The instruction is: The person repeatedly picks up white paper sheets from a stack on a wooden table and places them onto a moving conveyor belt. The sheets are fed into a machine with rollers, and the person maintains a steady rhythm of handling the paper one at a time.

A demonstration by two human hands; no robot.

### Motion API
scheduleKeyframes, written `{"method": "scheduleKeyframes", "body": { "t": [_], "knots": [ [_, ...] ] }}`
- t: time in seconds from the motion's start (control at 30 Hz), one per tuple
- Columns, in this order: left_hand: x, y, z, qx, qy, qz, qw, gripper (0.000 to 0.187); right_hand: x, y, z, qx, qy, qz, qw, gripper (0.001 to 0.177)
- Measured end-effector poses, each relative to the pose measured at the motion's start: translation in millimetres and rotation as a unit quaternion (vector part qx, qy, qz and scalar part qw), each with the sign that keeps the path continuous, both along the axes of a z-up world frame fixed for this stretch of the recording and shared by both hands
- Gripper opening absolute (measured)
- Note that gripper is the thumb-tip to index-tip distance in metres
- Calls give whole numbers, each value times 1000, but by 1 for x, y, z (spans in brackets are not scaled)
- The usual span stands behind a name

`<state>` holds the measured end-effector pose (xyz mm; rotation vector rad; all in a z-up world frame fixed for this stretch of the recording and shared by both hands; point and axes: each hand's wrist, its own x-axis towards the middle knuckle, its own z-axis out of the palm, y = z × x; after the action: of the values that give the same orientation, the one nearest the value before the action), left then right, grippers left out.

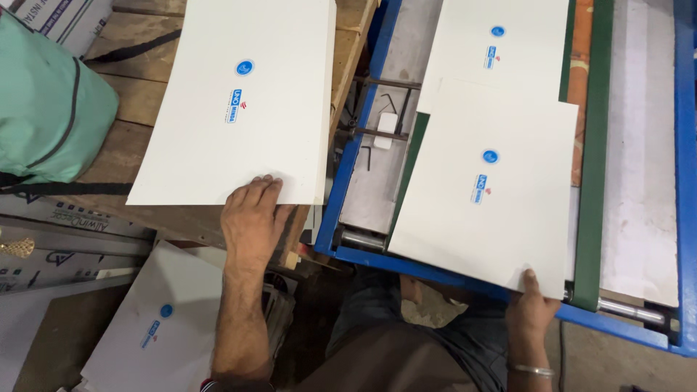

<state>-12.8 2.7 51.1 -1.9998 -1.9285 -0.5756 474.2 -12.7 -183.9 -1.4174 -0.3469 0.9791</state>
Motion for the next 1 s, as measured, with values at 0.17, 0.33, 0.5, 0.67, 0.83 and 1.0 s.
{"method": "scheduleKeyframes", "body": {
  "t": [0.17, 0.33, 0.5, 0.67, 0.83, 1.0],
  "knots": [
    [0, -4, 4, 1, 30, -11, 999, 42, -6, -44, -12, -12, -32, 9, 999, 33],
    [4, -2, 1, 15, 55, 8, 998, 36, -7, -65, -28, -19, -58, 27, 998, 34],
    [3, 1, -1, 37, 60, 8, 997, 28, -12, -61, -18, -65, -105, 44, 991, 35],
    [2, 0, -2, 51, 60, 6, 997, 23, -17, -43, -3, 20, -115, 58, 991, 33],
    [4, -3, 0, 49, 51, 5, 997, 21, -13, -22, -7, -32, -124, 65, 990, 31],
    [6, -7, 1, 41, 43, 7, 998, 28, -11, 3, -16, 49, -99, 74, 991, 39]
  ]
}}
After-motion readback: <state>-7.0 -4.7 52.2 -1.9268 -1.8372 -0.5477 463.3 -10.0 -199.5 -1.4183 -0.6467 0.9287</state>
